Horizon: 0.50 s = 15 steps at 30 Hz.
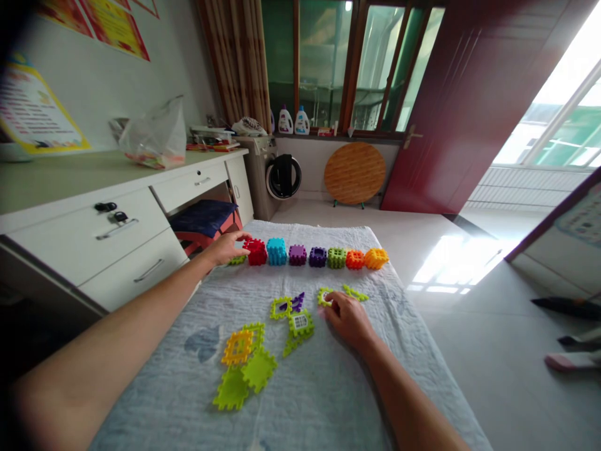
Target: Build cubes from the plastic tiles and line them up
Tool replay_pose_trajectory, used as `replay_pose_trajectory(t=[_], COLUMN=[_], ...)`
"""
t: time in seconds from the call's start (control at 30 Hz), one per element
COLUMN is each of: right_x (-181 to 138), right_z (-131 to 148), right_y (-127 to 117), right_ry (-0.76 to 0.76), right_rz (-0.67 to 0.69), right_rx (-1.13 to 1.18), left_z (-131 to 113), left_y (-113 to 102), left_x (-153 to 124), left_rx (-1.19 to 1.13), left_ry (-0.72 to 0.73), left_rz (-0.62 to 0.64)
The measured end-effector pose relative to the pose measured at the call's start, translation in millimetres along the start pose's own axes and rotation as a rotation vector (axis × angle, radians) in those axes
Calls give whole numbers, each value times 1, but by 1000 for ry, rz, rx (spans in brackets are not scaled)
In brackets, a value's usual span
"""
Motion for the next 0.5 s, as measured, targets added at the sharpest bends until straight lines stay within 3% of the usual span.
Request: replay_pose_trajectory(t=[0.17, 0.3, 0.43, 0.5], right_x=[1, 1, 0, 0], right_z=[-2, -4, -5, -5], right_y=[1, 4, 3, 3], right_ry=[16, 24, 16, 7], right_rz=[16, 33, 36, 40], right_rx=[15, 18, 22, 21], left_z=[-1, -13, -42, -60], left_y=[11, 3, -19, -19], left_x=[2, -5, -35, -65], left_rx=[-25, -13, 21, 6], left_ry=[5, 15, 83, 122], left_rz=[51, 7, -103, 33])
Point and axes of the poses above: each hand's wrist, its own x-axis towards the middle knuckle, its own y-axis out of the palm, z = x × y, the point moved 7 cm from there along x, towards the middle knuckle, and after that the axes turned 13 degrees about -z, right-handed, at the moved point
